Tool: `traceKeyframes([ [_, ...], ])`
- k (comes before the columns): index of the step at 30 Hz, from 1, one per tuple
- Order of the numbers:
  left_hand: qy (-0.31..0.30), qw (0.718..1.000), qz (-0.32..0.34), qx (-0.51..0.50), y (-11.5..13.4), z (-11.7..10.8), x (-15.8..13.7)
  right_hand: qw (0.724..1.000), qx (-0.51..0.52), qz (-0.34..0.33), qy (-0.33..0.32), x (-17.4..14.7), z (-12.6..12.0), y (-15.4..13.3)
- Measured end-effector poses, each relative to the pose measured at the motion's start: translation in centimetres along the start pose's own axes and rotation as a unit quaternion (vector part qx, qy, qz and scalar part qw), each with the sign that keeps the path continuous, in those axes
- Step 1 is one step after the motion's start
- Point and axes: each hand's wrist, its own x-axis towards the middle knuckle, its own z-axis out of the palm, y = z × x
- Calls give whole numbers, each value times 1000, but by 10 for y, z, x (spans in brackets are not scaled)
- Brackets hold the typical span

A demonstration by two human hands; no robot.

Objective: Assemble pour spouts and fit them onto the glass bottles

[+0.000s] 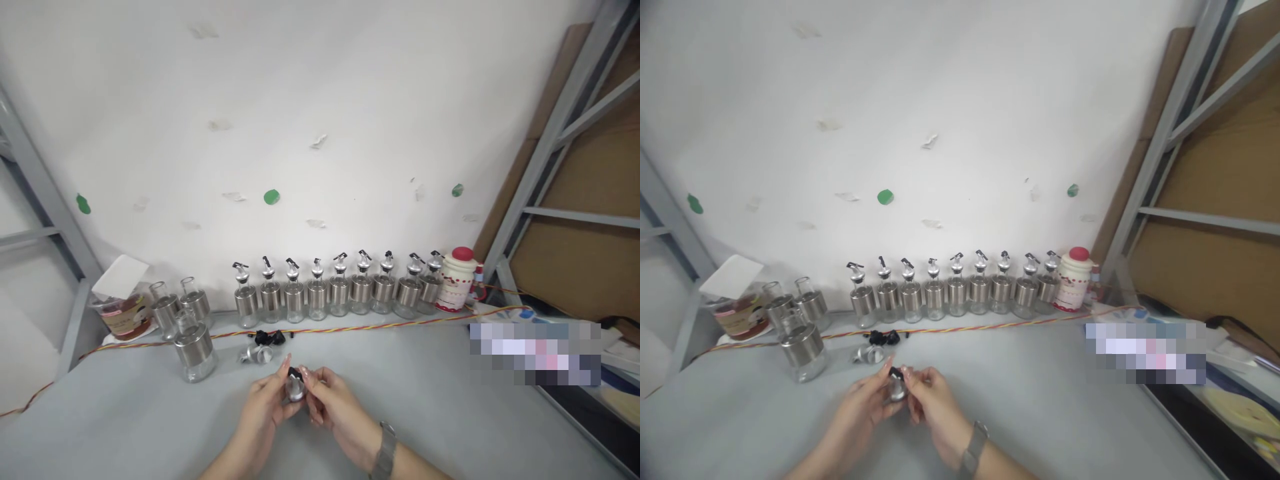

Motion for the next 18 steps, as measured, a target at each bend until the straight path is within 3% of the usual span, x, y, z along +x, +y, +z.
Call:
traceKeyframes([
  [12,19,1000,-3,-25,2,1,0,1000,-2,3,-4,1,-1,-3],
  [15,39,999,13,-24,3,0,1,998,-47,-36,30,4,-2,-4],
  [18,59,998,20,-24,1,-3,4,983,-126,-121,52,4,-4,-6],
])
